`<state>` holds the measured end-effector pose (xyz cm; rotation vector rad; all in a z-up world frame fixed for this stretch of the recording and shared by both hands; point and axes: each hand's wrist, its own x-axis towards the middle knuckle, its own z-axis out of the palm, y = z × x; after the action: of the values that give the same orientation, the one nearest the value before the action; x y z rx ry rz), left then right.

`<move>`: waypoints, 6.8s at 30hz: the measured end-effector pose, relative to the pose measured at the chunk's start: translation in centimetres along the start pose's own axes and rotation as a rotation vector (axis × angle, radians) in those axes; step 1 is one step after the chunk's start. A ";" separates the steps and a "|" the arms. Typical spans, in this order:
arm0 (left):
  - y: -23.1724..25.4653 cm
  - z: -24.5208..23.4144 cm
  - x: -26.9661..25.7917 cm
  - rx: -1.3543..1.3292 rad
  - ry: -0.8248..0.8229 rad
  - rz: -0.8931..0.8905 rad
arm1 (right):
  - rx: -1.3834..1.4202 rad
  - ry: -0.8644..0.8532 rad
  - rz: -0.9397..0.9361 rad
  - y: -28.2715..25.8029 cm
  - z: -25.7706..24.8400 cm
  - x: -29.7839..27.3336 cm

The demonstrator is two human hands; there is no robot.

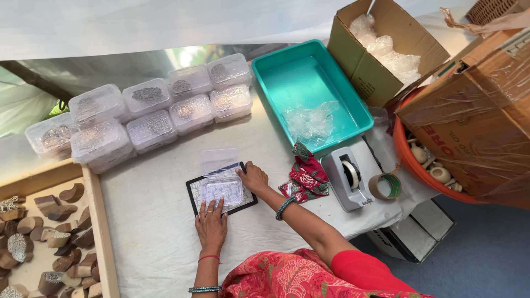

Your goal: The person wipes a clear plastic container with a cloth, places a wooden carved item inside, and wraps the container in bubble wrap. They secure the package with tape and place it on a stack of similar packages before repeating the process with another item.

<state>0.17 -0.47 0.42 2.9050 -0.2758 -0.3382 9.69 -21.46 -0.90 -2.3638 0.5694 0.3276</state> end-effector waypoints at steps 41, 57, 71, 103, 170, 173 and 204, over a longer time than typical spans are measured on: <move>-13.1 -7.4 -9.7 -0.760 0.503 -0.029 | -0.690 0.022 -0.806 0.8 0.7 -4.3; -49.2 -5.0 -6.9 -0.415 0.849 -1.029 | -0.800 0.131 -0.575 1.6 2.6 -7.0; -51.4 -5.6 -7.7 -0.353 0.792 -1.084 | -0.709 0.119 -0.473 1.7 3.2 -9.2; 3.2 -7.1 -7.0 -2.799 -0.208 -0.073 | -0.382 0.363 -0.209 19.0 -9.2 -5.8; 7.8 -7.9 -5.7 -1.739 -0.142 -0.035 | 0.938 -0.276 -0.465 -0.3 -10.4 -18.6; 9.6 -6.0 -6.1 -1.942 -0.093 -0.050 | 1.167 0.024 -0.413 -0.2 -9.0 -19.4; 7.3 -11.1 -5.7 -1.603 0.160 -0.008 | 0.520 0.034 -0.414 6.5 -13.0 -14.7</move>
<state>-3.73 -4.31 13.77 1.3323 0.0614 -0.1644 -5.19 -29.97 10.63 -1.9174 0.1400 -0.0486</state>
